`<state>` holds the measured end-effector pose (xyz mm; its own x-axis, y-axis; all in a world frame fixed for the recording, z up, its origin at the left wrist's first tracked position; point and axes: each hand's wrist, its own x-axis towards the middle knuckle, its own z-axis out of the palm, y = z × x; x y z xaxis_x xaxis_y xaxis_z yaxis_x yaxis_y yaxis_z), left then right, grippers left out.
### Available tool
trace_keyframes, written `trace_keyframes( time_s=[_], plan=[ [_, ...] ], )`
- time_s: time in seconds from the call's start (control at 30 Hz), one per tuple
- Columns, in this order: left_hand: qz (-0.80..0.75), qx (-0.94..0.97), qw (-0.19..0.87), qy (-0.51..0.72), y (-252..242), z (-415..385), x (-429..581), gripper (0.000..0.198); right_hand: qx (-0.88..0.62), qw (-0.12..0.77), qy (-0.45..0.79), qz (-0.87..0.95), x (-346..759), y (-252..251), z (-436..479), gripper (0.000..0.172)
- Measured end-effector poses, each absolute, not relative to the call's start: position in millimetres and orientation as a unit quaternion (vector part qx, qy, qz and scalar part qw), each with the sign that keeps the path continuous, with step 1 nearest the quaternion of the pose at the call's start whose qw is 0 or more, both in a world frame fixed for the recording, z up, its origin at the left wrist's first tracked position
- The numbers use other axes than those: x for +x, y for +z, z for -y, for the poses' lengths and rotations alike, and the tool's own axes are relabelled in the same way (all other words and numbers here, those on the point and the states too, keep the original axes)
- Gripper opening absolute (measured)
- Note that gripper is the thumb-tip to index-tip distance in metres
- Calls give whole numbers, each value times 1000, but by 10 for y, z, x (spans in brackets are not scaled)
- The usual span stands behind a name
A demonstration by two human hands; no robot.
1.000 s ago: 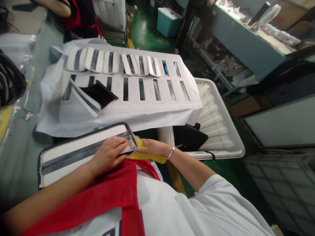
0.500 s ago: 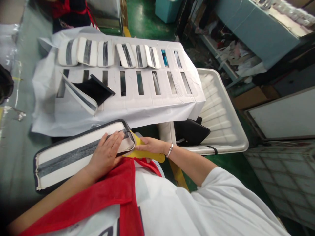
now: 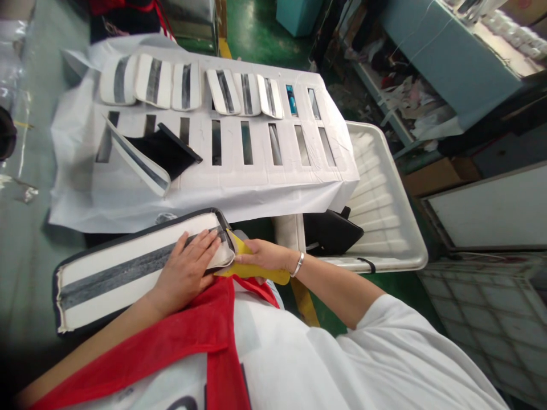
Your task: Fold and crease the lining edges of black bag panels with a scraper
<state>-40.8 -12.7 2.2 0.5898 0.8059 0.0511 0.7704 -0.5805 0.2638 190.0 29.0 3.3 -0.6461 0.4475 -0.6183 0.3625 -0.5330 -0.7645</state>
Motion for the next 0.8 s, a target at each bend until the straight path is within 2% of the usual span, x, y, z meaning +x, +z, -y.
trace_keyframes(
  time_s=[0.1,0.33,0.6,0.8],
  plan=[
    [-449,882,111,88,13,134,-416,65,-422,-1,766,485,1889,55,-340,36],
    [-466,870,112,120,26,138,-418,86,-425,-35,783,453,1863,74,-383,38],
    [-454,880,114,83,15,123,-409,71,-413,-20,792,449,1817,42,-341,38],
    [-464,871,118,108,45,129,-420,75,-439,-15,784,438,1790,-2,-236,47]
  ],
)
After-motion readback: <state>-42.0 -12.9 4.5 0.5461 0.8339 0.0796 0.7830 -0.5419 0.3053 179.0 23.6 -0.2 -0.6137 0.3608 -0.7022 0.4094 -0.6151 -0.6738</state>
